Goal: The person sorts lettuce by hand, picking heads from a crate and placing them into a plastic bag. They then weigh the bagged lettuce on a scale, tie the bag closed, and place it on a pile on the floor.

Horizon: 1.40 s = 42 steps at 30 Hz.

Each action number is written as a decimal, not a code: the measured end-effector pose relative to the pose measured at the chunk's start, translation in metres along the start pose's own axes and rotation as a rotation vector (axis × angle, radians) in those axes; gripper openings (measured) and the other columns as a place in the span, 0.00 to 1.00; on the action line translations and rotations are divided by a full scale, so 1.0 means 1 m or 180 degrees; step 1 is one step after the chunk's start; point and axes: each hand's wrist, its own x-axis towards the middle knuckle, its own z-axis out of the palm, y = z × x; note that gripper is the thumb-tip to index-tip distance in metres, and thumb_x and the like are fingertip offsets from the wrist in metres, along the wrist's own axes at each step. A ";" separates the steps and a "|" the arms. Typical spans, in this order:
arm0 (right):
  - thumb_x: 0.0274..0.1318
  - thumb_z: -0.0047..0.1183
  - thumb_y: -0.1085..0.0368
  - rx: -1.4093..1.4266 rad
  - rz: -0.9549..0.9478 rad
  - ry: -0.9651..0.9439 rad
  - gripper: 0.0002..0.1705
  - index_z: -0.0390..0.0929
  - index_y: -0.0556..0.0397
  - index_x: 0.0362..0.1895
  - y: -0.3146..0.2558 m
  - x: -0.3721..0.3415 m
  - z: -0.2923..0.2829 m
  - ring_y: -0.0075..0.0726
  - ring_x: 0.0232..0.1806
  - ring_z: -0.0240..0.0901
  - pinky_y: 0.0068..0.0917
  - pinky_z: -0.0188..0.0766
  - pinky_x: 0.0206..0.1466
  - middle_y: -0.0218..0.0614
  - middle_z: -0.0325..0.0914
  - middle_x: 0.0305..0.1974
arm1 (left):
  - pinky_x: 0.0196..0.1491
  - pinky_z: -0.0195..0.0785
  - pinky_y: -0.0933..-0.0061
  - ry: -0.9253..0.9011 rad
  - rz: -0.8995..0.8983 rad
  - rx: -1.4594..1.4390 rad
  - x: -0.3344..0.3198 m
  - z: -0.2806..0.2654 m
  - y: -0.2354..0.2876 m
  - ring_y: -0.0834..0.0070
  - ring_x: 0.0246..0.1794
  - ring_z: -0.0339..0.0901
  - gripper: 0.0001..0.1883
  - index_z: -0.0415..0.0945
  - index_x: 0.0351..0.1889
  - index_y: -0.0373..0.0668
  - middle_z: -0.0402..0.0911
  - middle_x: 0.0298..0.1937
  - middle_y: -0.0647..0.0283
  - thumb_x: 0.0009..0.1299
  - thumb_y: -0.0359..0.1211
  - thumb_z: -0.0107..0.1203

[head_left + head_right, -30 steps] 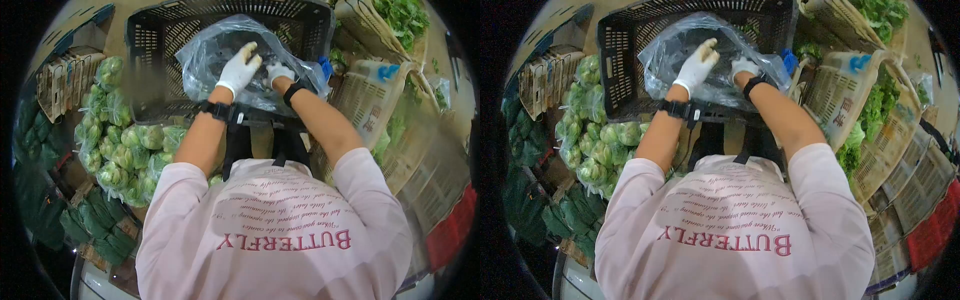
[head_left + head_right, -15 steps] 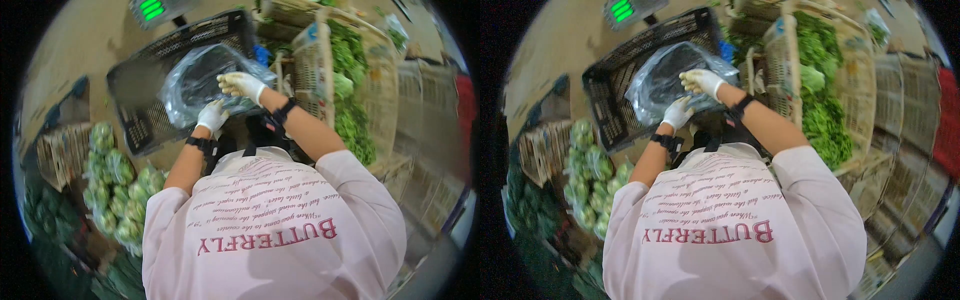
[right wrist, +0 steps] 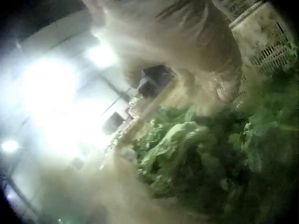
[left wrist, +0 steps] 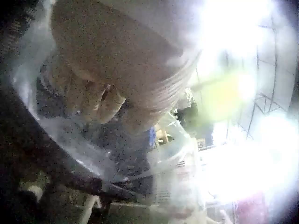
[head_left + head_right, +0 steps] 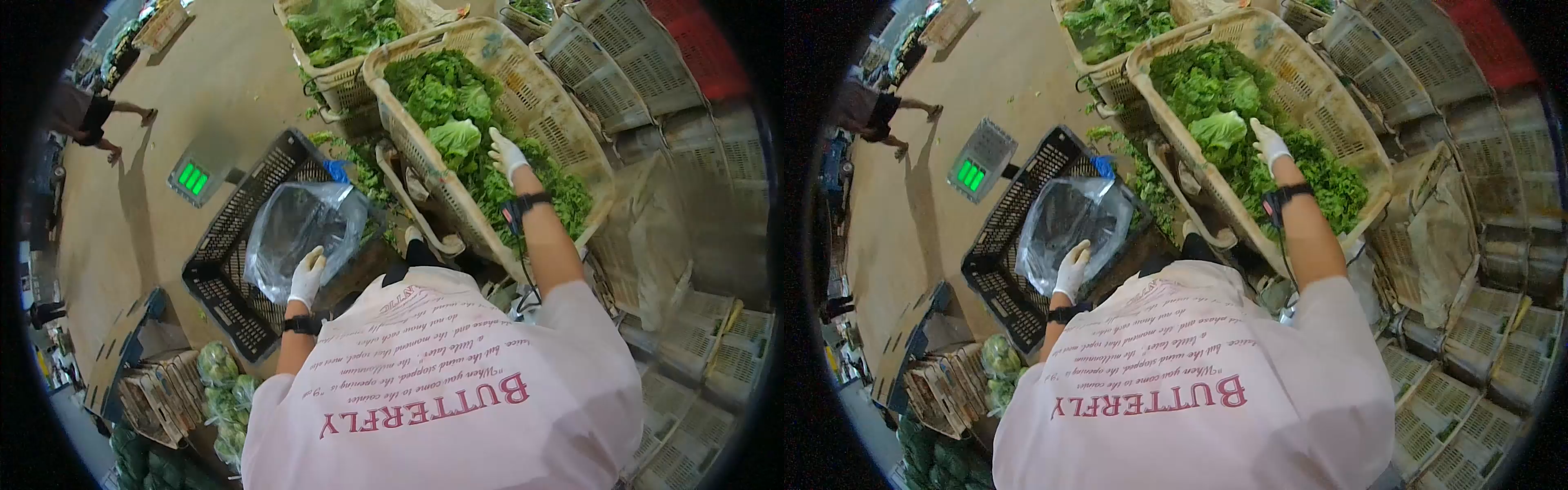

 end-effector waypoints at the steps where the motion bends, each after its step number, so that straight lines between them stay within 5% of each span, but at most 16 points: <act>1: 0.55 0.42 0.30 0.0033 0.0313 -0.0102 0.49 0.50 0.47 0.71 -0.001 0.029 0.001 0.44 0.69 0.52 0.40 0.50 0.69 0.39 0.50 0.71 | 0.60 0.60 0.74 0.0005 0.0021 0.0022 0.004 0.000 0.005 0.71 0.57 0.72 0.21 0.71 0.58 0.35 0.75 0.57 0.55 0.70 0.36 0.51; 5: 0.48 0.39 0.22 -0.0605 0.1057 0.0011 0.58 0.49 0.52 0.71 0.016 0.117 0.026 0.48 0.72 0.43 0.45 0.46 0.70 0.45 0.41 0.73 | 0.53 0.62 0.81 0.0237 0.0138 -0.0186 0.019 0.005 0.039 0.81 0.48 0.72 0.18 0.70 0.58 0.35 0.76 0.51 0.66 0.72 0.32 0.49; 9: 0.51 0.36 0.23 -0.1235 0.0428 -0.0131 0.52 0.69 0.58 0.60 0.027 0.133 0.030 0.53 0.63 0.61 0.47 0.59 0.60 0.49 0.62 0.64 | 0.55 0.63 0.79 0.0370 0.0172 -0.0512 0.027 0.012 0.082 0.79 0.49 0.72 0.19 0.69 0.59 0.35 0.76 0.52 0.64 0.73 0.34 0.48; 13: 0.49 0.47 0.27 0.0240 -0.0604 -0.0223 0.47 0.66 0.51 0.60 0.028 0.102 0.025 0.44 0.63 0.60 0.44 0.57 0.63 0.41 0.64 0.62 | 0.56 0.62 0.79 0.0415 0.0125 -0.0784 0.029 0.026 0.108 0.78 0.50 0.72 0.19 0.69 0.59 0.35 0.75 0.53 0.64 0.74 0.35 0.48; 17: 0.52 0.52 0.32 0.1335 -0.0351 -0.1101 0.43 0.58 0.43 0.63 0.008 0.069 0.019 0.39 0.64 0.56 0.42 0.50 0.67 0.39 0.61 0.63 | 0.57 0.62 0.79 0.0241 0.0185 -0.0552 0.041 0.031 0.122 0.78 0.51 0.71 0.18 0.69 0.59 0.36 0.75 0.53 0.63 0.74 0.34 0.48; 19: 0.51 0.60 0.42 0.1237 -0.0149 -0.1094 0.44 0.53 0.36 0.68 0.033 0.091 0.028 0.37 0.65 0.55 0.40 0.59 0.63 0.35 0.55 0.67 | 0.57 0.63 0.77 0.0270 0.0194 -0.0406 0.049 0.034 0.136 0.77 0.51 0.72 0.18 0.70 0.59 0.36 0.76 0.53 0.61 0.73 0.33 0.49; 21: 0.52 0.63 0.59 0.1800 -0.1081 -0.0653 0.48 0.46 0.34 0.72 0.036 0.074 0.053 0.37 0.65 0.56 0.34 0.62 0.62 0.36 0.55 0.66 | 0.57 0.64 0.76 0.0314 0.0196 -0.0280 0.051 0.037 0.150 0.76 0.51 0.73 0.18 0.71 0.58 0.37 0.77 0.52 0.59 0.72 0.32 0.50; 22: 0.38 0.70 0.72 0.2438 -0.0844 -0.0677 0.60 0.44 0.36 0.72 0.025 0.065 0.057 0.38 0.61 0.59 0.32 0.64 0.63 0.34 0.57 0.65 | 0.56 0.64 0.75 0.0403 0.0287 -0.0172 0.050 0.038 0.158 0.76 0.51 0.74 0.18 0.71 0.58 0.37 0.77 0.52 0.59 0.71 0.32 0.51; 23: 0.38 0.70 0.72 0.2433 -0.0839 -0.0682 0.60 0.44 0.36 0.72 0.019 0.058 0.061 0.38 0.61 0.59 0.32 0.64 0.63 0.34 0.57 0.65 | 0.56 0.64 0.75 0.0495 0.0389 -0.0068 0.050 0.038 0.163 0.75 0.50 0.74 0.18 0.71 0.58 0.38 0.78 0.51 0.59 0.71 0.31 0.51; 29: 0.36 0.72 0.66 -0.0451 -0.2810 -0.0714 0.61 0.46 0.38 0.72 -0.010 0.005 0.045 0.42 0.69 0.50 0.36 0.51 0.70 0.36 0.54 0.67 | 0.57 0.62 0.78 0.0783 0.0299 0.0047 0.027 0.017 0.152 0.76 0.52 0.72 0.19 0.69 0.60 0.37 0.75 0.55 0.60 0.73 0.31 0.48; 31: 0.37 0.67 0.72 -0.0678 -0.2553 -0.0883 0.56 0.50 0.36 0.71 -0.010 0.017 0.033 0.40 0.68 0.53 0.33 0.53 0.69 0.38 0.56 0.67 | 0.57 0.61 0.78 0.0861 0.0305 0.0016 0.018 0.008 0.142 0.76 0.53 0.71 0.19 0.69 0.60 0.37 0.75 0.55 0.60 0.72 0.31 0.48; 36: 0.47 0.53 0.81 0.0940 -0.1353 -0.0678 0.45 0.56 0.37 0.69 -0.019 0.035 0.006 0.37 0.66 0.56 0.31 0.56 0.67 0.35 0.59 0.66 | 0.58 0.61 0.76 0.1153 0.0325 -0.0414 -0.002 -0.014 0.109 0.75 0.53 0.71 0.19 0.69 0.60 0.37 0.74 0.58 0.60 0.71 0.29 0.49; 37: 0.49 0.59 0.71 0.1059 -0.1754 -0.0871 0.43 0.56 0.36 0.69 -0.015 0.047 -0.001 0.37 0.67 0.55 0.33 0.55 0.68 0.34 0.60 0.66 | 0.56 0.63 0.75 0.1280 0.0345 -0.0451 -0.008 -0.018 0.105 0.75 0.52 0.71 0.20 0.68 0.61 0.37 0.73 0.58 0.60 0.70 0.28 0.50; 39: 0.50 0.61 0.52 0.1749 -0.1265 -0.0929 0.42 0.57 0.37 0.69 -0.016 0.054 -0.011 0.37 0.66 0.56 0.35 0.54 0.68 0.34 0.60 0.66 | 0.60 0.60 0.68 0.1472 0.0477 -0.0309 -0.018 -0.029 0.085 0.67 0.57 0.68 0.24 0.65 0.63 0.37 0.71 0.61 0.57 0.67 0.26 0.53; 40: 0.48 0.55 0.34 0.2024 -0.0490 -0.0816 0.47 0.58 0.42 0.68 -0.048 0.017 -0.003 0.38 0.64 0.59 0.38 0.57 0.67 0.35 0.60 0.65 | 0.63 0.55 0.64 0.2473 0.0584 0.0861 -0.028 -0.032 0.095 0.63 0.60 0.65 0.28 0.64 0.64 0.38 0.69 0.61 0.55 0.64 0.27 0.54; 42: 0.60 0.43 0.38 0.2031 -0.0675 -0.1147 0.38 0.60 0.47 0.66 -0.053 0.009 0.014 0.40 0.61 0.63 0.41 0.62 0.64 0.37 0.64 0.62 | 0.68 0.44 0.52 0.3790 0.0618 0.2183 -0.041 -0.044 0.093 0.51 0.65 0.54 0.39 0.58 0.68 0.41 0.63 0.64 0.47 0.56 0.33 0.60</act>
